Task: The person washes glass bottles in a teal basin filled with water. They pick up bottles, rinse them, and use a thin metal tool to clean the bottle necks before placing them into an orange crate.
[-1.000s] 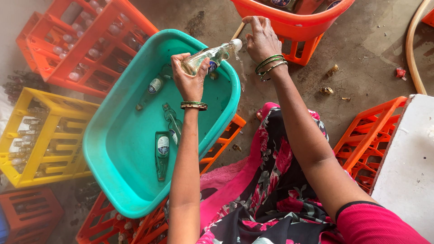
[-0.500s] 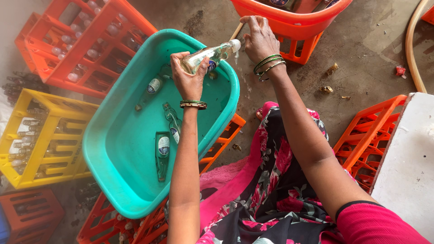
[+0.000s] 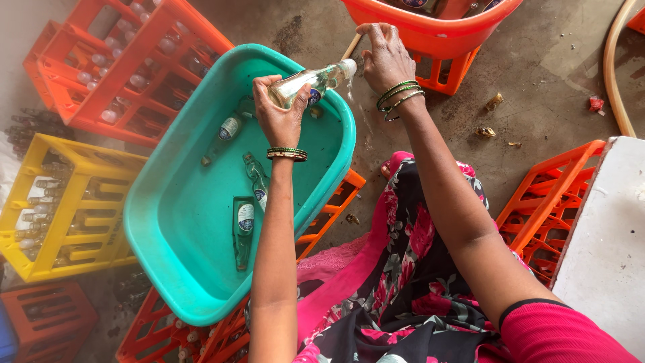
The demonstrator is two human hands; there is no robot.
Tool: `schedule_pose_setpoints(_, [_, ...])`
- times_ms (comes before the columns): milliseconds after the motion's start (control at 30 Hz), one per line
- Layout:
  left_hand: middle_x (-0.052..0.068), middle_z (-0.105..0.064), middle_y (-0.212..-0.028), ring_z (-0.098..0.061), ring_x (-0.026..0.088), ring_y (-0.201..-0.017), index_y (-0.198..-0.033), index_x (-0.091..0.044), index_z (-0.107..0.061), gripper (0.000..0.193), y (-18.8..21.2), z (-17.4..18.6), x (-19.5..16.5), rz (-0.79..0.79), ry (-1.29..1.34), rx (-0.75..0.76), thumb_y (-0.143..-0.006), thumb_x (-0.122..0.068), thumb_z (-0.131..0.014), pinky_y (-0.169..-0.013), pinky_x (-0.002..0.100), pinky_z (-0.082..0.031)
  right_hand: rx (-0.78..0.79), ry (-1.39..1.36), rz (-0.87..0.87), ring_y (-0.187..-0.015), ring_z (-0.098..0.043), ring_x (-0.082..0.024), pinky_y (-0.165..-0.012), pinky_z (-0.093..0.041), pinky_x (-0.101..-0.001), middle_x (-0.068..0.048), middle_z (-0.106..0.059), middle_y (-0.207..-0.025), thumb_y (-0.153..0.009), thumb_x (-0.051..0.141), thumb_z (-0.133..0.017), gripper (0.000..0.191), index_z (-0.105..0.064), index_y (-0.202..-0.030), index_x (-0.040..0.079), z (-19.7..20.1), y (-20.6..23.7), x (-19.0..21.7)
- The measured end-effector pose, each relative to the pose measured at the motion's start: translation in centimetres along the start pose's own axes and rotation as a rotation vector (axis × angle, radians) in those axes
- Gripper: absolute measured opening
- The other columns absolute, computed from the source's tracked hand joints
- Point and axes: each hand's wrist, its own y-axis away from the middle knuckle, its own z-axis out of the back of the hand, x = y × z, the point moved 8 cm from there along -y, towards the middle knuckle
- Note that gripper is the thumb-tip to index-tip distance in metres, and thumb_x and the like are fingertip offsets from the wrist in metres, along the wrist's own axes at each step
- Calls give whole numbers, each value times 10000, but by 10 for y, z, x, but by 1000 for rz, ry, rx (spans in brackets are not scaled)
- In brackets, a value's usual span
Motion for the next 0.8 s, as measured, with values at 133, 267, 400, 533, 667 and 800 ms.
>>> schedule_pose_setpoints(133, [90, -603, -1126, -645, 247, -1073, -1124, -55, -549, 571, 0, -1, 0, 1, -9, 8, -820, -369, -918, -978, 416, -556, -6, -1, 11, -1255, -580, -379, -893, -516, -560, -129, -509, -1402, -990, 163, -662, 383, -551, -1346, 249, -1, -1, 0])
schedule_pose_setpoints(267, [93, -606, -1128, -647, 252, -1076, -1126, -56, -550, 569, 0, -2, 0, -8, -7, 13, -822, -363, -920, -978, 421, -556, -6, 2, 6, -1256, -581, -378, -887, -520, -560, -124, -511, -1405, -995, 169, -661, 379, -549, -1347, 251, -2, -1, -2])
schedule_pose_setpoints(400, [94, -606, -1133, -646, 255, -1075, -1131, -55, -552, 562, -1, -4, 1, -26, -6, 13, -826, -348, -922, -978, 417, -553, -27, 12, 15, -1245, -581, -379, -874, -519, -561, -128, -510, -1403, -985, 169, -669, 384, -554, -1341, 255, 0, -1, -1])
schedule_pose_setpoints(533, [101, -608, -1118, -641, 265, -1053, -1115, -48, -552, 564, -2, -5, -2, -49, -12, 0, -809, -327, -935, -960, 418, -542, -20, -15, 31, -1251, -581, -382, -876, -523, -554, -119, -525, -1382, -977, 155, -673, 396, -550, -1343, 246, 3, -1, 2])
schedule_pose_setpoints(667, [102, -604, -1109, -640, 265, -1044, -1119, -47, -550, 563, -1, -5, -3, -45, -18, 5, -812, -325, -931, -951, 416, -539, -19, -24, 23, -1242, -589, -372, -878, -520, -553, -104, -530, -1382, -977, 149, -672, 395, -551, -1340, 249, 5, 1, 2])
schedule_pose_setpoints(800, [100, -600, -1117, -646, 261, -1045, -1129, -50, -548, 554, 0, -5, -4, -32, 6, 16, -827, -327, -922, -950, 419, -546, -36, -6, 25, -1224, -584, -379, -858, -517, -558, -114, -520, -1385, -968, 144, -679, 398, -557, -1331, 253, 4, 1, 2])
